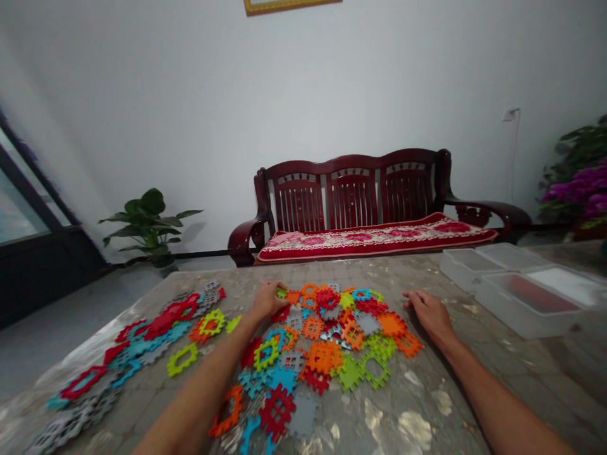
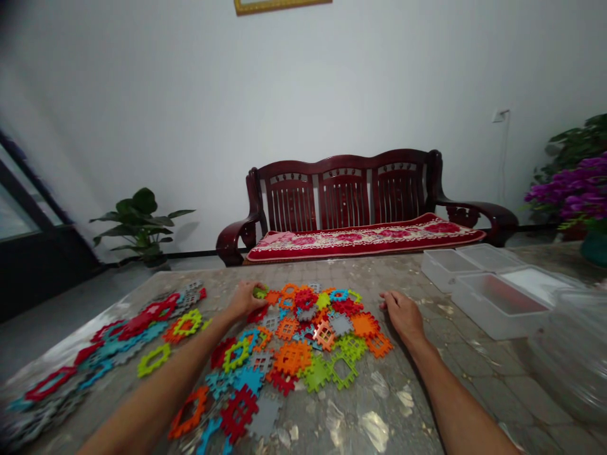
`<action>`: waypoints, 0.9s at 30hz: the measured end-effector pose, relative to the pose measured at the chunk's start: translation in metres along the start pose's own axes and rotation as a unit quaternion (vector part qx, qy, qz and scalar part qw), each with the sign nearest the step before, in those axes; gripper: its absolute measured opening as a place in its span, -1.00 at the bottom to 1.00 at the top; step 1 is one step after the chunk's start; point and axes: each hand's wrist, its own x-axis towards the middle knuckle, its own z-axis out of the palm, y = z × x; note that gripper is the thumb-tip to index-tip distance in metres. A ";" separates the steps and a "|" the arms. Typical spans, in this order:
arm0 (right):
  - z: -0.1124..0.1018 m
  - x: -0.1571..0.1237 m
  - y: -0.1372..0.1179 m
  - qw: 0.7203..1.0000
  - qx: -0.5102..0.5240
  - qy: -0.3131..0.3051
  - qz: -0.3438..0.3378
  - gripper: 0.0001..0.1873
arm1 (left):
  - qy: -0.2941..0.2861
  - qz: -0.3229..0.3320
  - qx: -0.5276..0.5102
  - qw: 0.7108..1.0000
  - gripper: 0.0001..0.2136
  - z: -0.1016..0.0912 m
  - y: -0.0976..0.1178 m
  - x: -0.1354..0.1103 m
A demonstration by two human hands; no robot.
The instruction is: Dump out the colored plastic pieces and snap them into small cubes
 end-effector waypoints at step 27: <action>0.092 -0.125 -0.208 0.850 -0.103 -0.330 -0.397 -0.52 | -0.059 -0.014 0.134 0.989 0.14 -0.016 -0.041 -0.230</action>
